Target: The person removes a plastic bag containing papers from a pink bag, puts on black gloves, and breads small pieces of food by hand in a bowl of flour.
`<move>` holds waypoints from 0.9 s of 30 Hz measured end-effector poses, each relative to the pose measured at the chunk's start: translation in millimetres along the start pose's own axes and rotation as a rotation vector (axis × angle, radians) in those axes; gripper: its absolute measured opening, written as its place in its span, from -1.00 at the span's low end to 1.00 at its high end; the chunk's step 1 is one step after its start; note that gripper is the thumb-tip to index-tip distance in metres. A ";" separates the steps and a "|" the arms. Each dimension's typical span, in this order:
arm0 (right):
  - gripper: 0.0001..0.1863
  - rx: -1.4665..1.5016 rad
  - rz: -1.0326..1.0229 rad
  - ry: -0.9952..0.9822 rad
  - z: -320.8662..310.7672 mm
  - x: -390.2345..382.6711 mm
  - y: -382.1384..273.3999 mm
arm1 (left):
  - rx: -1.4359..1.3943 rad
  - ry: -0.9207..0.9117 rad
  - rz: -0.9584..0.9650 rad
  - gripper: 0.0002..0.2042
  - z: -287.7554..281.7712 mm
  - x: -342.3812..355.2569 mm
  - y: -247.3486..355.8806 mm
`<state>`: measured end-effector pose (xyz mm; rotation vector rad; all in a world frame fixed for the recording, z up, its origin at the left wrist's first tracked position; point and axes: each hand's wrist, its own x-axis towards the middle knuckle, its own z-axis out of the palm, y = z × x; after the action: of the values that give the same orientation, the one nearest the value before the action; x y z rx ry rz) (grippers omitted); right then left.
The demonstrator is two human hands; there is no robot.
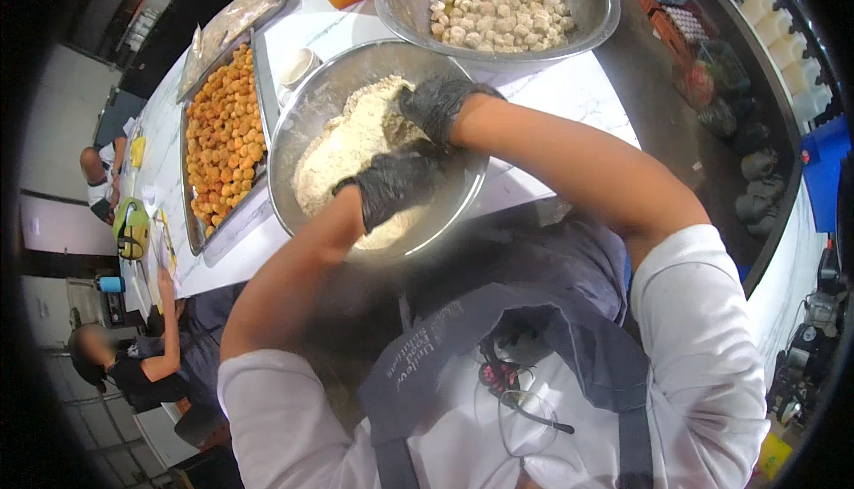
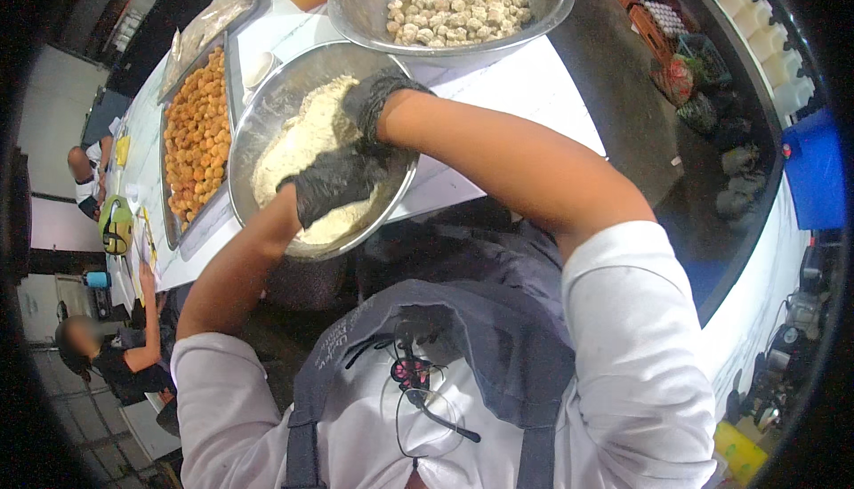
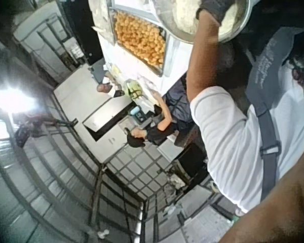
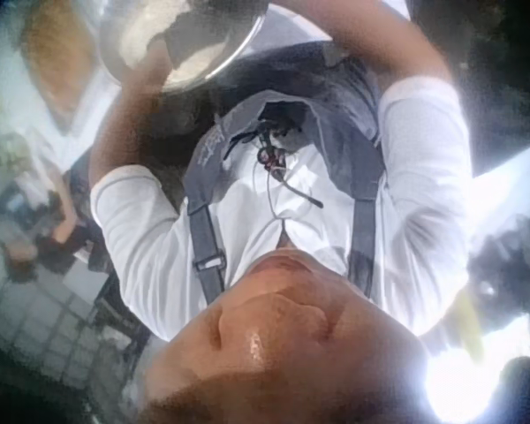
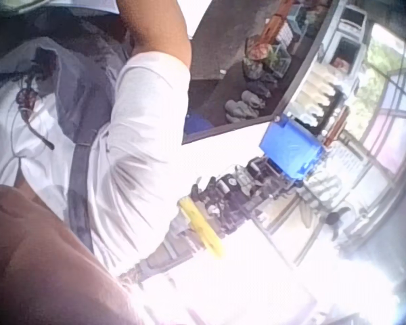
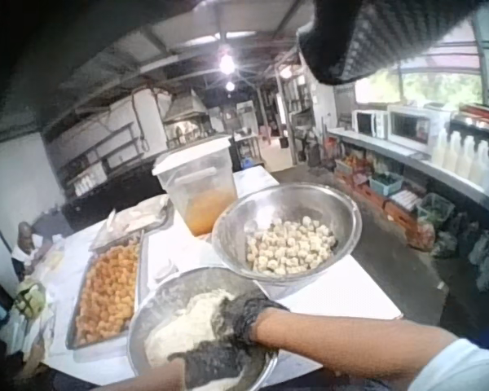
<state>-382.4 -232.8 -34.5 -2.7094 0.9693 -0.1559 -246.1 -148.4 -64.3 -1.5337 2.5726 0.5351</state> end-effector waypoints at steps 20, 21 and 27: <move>-0.77 0.798 0.146 0.756 36.0 -53.0 10.2 | -0.430 0.035 -0.087 -0.71 -34.9 70.1 -64.8; -0.76 0.776 0.108 0.743 32.7 -51.1 3.2 | -0.759 -0.028 -0.140 -0.70 -11.9 63.3 -80.3; -0.76 0.611 0.231 0.646 21.8 -48.1 8.2 | -0.372 -0.376 0.153 -0.55 -35.9 25.2 -11.4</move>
<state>-420.5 -203.8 -58.4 -1.9813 1.1382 -1.1254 -245.1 -186.7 -40.2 -1.1749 2.3937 1.2466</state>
